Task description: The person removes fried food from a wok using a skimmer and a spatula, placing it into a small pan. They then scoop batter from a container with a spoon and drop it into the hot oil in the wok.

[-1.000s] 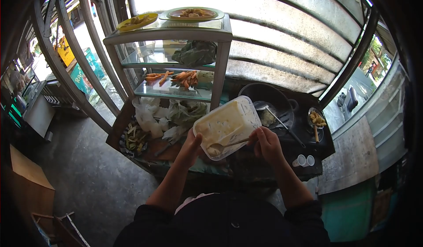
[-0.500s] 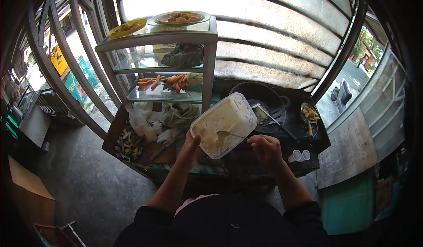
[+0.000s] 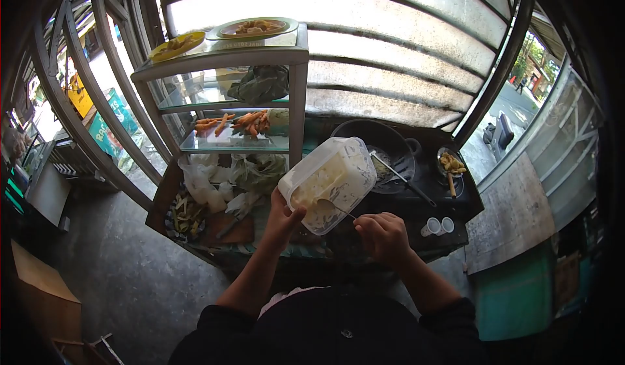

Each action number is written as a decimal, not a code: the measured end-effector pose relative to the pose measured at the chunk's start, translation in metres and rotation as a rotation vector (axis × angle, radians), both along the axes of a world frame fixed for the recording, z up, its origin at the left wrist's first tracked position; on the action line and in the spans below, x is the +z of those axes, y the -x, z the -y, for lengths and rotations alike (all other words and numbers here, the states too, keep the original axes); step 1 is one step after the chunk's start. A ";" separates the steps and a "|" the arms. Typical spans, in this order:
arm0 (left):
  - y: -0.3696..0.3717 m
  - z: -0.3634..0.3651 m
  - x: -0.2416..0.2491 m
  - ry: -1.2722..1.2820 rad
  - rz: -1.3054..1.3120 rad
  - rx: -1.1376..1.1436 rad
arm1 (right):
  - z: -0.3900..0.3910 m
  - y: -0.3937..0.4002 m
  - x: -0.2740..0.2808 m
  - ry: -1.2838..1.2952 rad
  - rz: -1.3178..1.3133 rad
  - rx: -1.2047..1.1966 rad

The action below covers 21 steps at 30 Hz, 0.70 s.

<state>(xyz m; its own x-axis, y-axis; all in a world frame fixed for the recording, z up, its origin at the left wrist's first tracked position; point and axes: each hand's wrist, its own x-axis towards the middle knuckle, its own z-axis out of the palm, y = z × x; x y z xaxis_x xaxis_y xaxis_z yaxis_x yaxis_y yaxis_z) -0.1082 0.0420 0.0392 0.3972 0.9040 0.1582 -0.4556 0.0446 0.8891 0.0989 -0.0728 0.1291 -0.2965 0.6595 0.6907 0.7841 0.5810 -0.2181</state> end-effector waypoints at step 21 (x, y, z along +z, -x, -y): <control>0.014 -0.012 -0.016 0.004 -0.038 -0.059 | -0.014 -0.007 -0.021 0.488 -0.695 -0.003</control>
